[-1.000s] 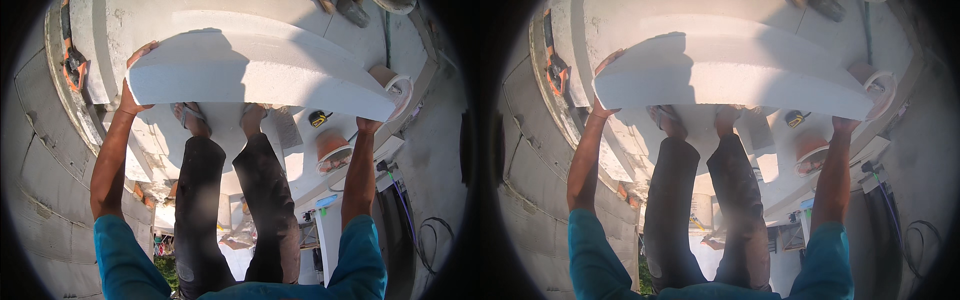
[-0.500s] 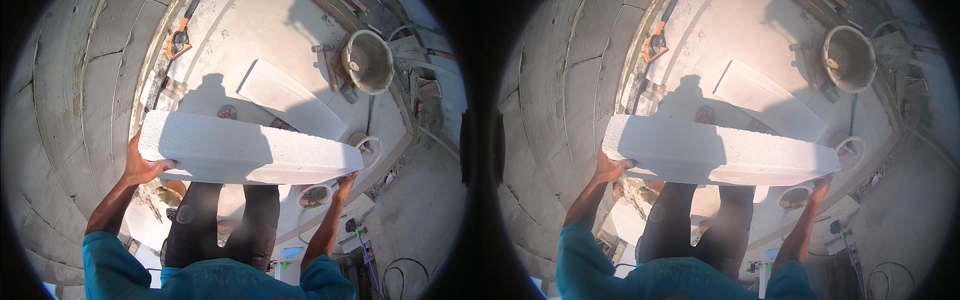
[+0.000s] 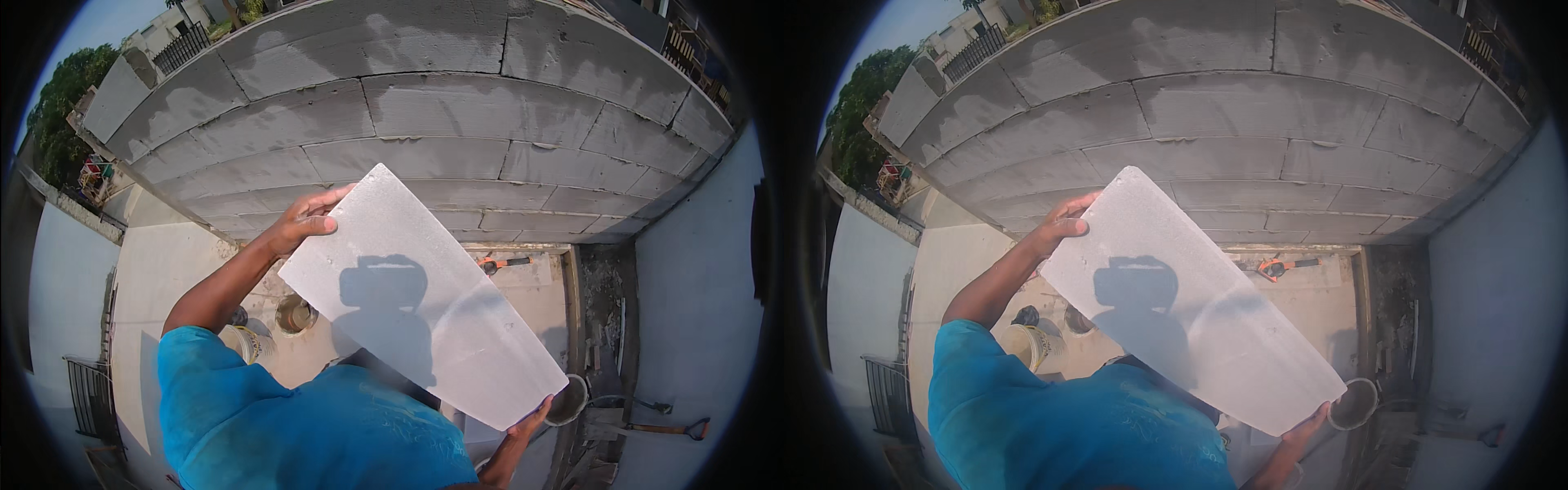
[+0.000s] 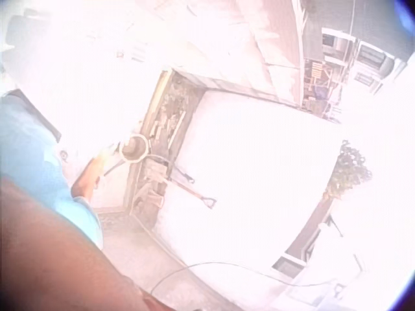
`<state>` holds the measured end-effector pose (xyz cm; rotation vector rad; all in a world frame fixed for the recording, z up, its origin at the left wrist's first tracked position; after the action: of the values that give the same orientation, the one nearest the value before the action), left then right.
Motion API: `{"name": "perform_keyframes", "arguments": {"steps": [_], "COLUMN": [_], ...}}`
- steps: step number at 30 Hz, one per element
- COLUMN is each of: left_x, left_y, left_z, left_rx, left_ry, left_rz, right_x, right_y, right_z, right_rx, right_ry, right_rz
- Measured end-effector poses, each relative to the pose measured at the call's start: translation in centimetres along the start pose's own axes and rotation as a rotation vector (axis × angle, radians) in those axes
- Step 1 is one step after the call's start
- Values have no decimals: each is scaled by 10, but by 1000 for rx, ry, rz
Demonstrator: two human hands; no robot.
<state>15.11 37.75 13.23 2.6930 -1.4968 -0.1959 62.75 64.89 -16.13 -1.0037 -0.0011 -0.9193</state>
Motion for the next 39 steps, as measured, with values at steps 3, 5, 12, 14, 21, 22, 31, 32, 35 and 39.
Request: {"name": "perform_keyframes", "arguments": {"steps": [3, 5, 12, 14, 21, 22, 31, 32, 35, 39], "left_x": [48, 68, 123, 133, 96, 86, 19, 15, -11, -30], "left_y": [46, 73, 185, 249, 453, 473, 599, 602, 613, 640], "left_z": [-51, -63, -141, -150, -184, -188, -192, -192, -188, -192], "left_rx": [68, 148, 235, 162, 191, 216, 163, 133, 225, 165], "left_ry": [-151, -185, -286, -302, -426, -438, -423, -413, -391, -402], "left_rz": [-211, -370, -838, -853, -700, -645, -666, -700, -582, -562], "right_x": [-15, -36, -39, -52, -96, -111, -195, -202, -247, -280], "right_y": [-106, -139, -399, -476, -703, -726, -851, -857, -859, -866], "right_z": [78, 129, 195, 174, 122, 119, 102, 100, 113, 98], "right_rx": [144, 342, 693, 651, 679, 716, 840, 825, 840, 872], "right_ry": [-4, 78, 366, 320, 355, 342, 352, 354, 359, 283], "right_rz": [182, 289, 106, 346, 564, 601, 667, 668, 648, 663]}}
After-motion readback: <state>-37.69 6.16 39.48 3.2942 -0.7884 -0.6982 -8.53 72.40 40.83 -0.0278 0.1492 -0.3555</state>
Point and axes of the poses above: each hand's wrist, its own x-axis away from the middle knuckle, its own y-axis out of the back of the hand, z = x × y, the point moved 2 cm from there along -x, towards the middle knuckle, and after that the axes turned 5 degrees about -y, right-handed, at the moved point
